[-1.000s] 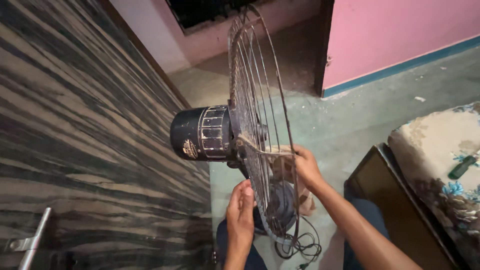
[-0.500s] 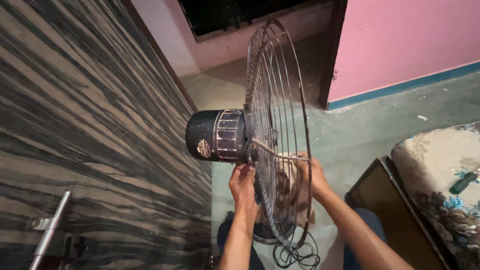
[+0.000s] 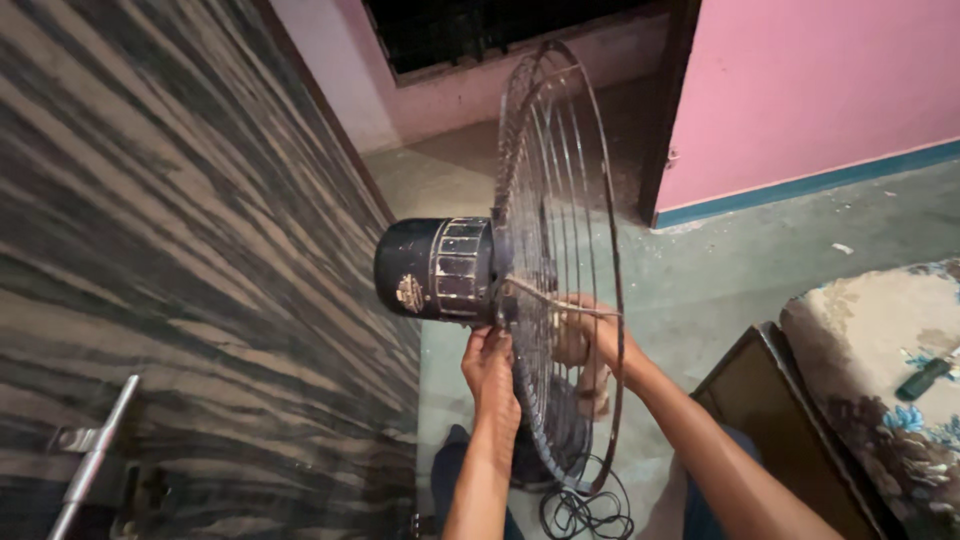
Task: The person wipes the fan motor housing and front grill with a cloth, then reattaches the front grill and secures it by hand. The person also adjusts the fan head orientation.
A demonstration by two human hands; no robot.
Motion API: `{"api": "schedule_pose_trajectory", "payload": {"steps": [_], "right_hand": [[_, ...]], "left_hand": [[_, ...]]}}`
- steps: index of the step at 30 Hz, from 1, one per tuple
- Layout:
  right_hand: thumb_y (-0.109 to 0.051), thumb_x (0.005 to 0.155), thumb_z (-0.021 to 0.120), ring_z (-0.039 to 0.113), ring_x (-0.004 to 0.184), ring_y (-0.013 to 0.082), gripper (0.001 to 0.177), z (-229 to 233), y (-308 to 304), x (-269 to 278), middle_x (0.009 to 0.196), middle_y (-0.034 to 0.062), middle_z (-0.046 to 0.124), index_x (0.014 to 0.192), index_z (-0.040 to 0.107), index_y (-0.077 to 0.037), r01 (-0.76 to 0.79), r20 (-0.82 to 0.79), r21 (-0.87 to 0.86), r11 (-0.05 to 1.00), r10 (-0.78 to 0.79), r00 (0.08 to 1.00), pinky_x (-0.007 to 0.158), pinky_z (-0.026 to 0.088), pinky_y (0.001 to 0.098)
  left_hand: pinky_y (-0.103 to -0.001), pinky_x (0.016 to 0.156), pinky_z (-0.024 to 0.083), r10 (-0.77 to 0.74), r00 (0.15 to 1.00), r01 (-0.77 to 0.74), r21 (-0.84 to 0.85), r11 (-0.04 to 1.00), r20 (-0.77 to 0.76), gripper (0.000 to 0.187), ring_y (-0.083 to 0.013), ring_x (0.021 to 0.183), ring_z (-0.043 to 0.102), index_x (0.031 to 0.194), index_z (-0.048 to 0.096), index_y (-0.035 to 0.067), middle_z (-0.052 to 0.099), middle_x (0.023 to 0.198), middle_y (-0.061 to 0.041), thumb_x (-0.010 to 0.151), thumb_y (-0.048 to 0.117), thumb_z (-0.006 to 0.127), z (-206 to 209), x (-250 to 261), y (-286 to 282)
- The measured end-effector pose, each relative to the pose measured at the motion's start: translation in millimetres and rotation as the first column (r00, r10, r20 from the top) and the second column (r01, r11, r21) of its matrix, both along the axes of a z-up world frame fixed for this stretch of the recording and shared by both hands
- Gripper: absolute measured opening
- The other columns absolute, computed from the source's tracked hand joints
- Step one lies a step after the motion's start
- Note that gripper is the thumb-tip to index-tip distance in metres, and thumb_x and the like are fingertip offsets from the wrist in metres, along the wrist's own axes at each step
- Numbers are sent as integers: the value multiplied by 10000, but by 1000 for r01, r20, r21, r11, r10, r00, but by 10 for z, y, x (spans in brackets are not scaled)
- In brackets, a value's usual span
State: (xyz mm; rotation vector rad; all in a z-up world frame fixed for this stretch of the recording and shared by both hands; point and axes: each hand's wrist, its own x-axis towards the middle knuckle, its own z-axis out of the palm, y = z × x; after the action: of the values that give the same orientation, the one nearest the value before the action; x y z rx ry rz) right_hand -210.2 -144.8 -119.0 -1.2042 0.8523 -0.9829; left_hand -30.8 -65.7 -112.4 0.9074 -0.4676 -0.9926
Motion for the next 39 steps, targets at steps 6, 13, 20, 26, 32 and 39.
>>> {"api": "schedule_pose_trajectory", "payload": {"steps": [6, 13, 20, 26, 32, 39], "right_hand": [[-216, 1004, 580, 580, 979, 93, 324, -135, -145, 92, 1064, -33, 671, 1276, 668, -64, -82, 99, 65, 994, 75, 992, 894, 482, 265], [-130, 955, 572, 572, 914, 91, 231, -301, -227, 138, 966, -17, 658, 1144, 673, -42, 39, 189, 123, 992, -62, 980, 841, 467, 235], [-86, 926, 576, 594, 842, 59, 213, -319, -248, 73, 913, -31, 661, 1111, 673, -49, 119, 175, 136, 983, -143, 974, 761, 479, 197], [-72, 929, 581, 619, 735, 112, 143, -176, -119, 148, 847, 36, 690, 992, 692, -7, 235, 193, 107, 966, -252, 948, 674, 509, 260], [-137, 969, 496, 660, 705, 191, 241, 243, 18, -119, 824, 77, 687, 1016, 688, 0, 368, 277, 148, 918, -396, 875, 645, 569, 336], [-30, 965, 602, 647, 867, 132, 249, 317, 154, -287, 988, 29, 702, 1202, 676, -26, 236, 227, 136, 962, -262, 938, 766, 535, 276]], "left_hand": [[-222, 689, 469, -63, 998, 64, 249, 967, -9, 179, -55, 807, 611, 1071, 681, 90, 697, 950, 45, 906, 19, 669, -175, 203, -58], [-229, 680, 461, -1, 978, 17, 75, 997, -209, 263, -101, 825, 628, 1110, 654, 95, 726, 999, -29, 887, -45, 656, -283, 108, -73], [-244, 686, 467, -68, 980, 80, 55, 995, -186, 359, -126, 868, 660, 1186, 656, 48, 724, 1008, -40, 859, -96, 626, -416, 198, -126], [-208, 782, 513, -40, 953, -16, 179, 984, 300, 249, -96, 853, 644, 1090, 721, 15, 725, 972, -30, 897, -86, 599, -344, 225, -138], [-235, 653, 404, -103, 985, 64, 260, 963, 137, 304, -75, 805, 591, 1109, 719, 56, 722, 989, 6, 880, -89, 583, -103, 189, -27], [-205, 646, 420, -6, 999, -1, 172, 985, 38, 230, -55, 795, 570, 1151, 684, 98, 688, 975, 33, 934, 37, 635, -265, 14, 116]]}}
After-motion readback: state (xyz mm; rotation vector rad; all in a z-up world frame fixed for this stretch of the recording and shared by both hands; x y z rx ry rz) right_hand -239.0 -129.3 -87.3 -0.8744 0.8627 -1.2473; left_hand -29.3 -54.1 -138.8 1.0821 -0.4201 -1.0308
